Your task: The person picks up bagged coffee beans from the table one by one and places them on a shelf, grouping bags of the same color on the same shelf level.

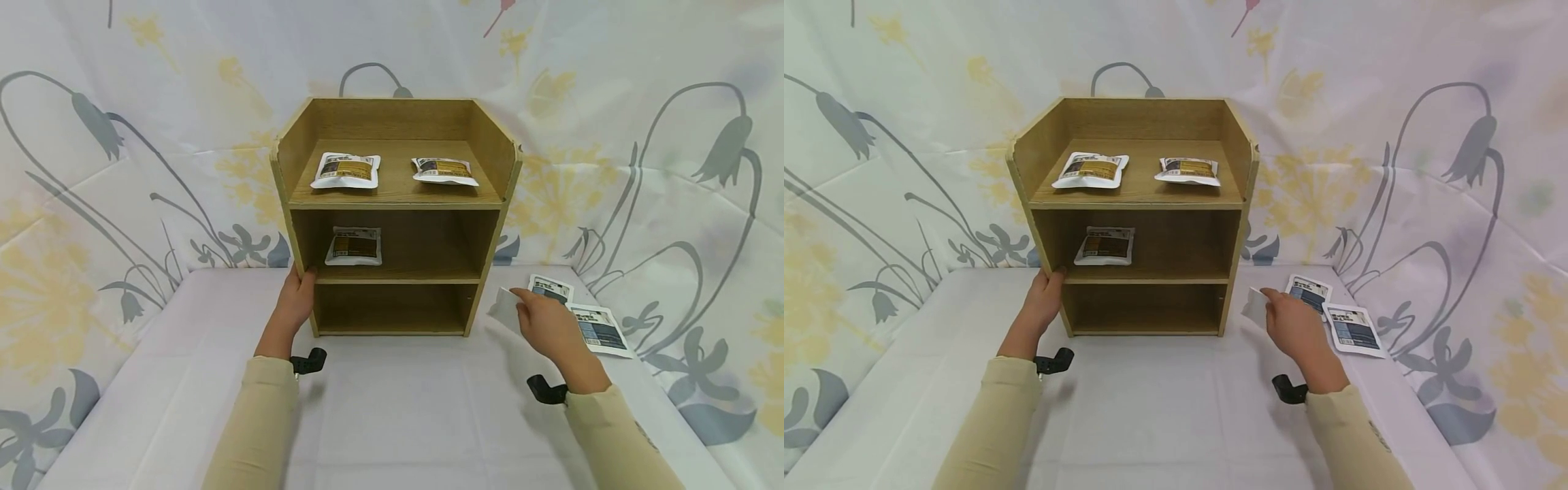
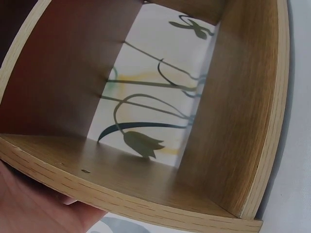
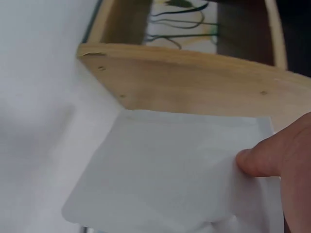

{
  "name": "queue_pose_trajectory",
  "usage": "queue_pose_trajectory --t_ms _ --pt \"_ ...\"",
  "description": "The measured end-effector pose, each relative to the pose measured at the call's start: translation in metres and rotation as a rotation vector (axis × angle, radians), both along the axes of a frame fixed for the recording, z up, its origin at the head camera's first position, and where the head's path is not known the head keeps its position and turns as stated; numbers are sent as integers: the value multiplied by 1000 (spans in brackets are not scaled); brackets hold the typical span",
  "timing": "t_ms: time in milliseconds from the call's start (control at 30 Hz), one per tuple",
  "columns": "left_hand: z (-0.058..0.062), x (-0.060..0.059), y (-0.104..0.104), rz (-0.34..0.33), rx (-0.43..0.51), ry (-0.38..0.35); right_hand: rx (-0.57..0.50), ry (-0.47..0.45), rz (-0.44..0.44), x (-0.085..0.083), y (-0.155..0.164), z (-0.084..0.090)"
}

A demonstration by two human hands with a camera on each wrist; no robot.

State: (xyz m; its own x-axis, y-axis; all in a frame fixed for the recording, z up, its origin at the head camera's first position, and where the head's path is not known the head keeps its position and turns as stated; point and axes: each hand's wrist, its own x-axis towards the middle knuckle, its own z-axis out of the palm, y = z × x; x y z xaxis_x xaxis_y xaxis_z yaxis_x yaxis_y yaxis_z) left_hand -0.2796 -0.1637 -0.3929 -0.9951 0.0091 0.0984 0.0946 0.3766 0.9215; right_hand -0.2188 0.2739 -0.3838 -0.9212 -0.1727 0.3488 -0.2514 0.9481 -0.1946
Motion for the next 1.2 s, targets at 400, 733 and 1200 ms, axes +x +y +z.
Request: queue_pose_trajectory --t_ms 400,733,1200 --pt "-1 -1 0 -5 16 5 15 79 69 25 -8 29" --pt "0 0 1 -7 16 8 7 126 107 38 -14 45" --pt "-2 -2 0 -11 15 -3 3 338 220 44 -34 65"
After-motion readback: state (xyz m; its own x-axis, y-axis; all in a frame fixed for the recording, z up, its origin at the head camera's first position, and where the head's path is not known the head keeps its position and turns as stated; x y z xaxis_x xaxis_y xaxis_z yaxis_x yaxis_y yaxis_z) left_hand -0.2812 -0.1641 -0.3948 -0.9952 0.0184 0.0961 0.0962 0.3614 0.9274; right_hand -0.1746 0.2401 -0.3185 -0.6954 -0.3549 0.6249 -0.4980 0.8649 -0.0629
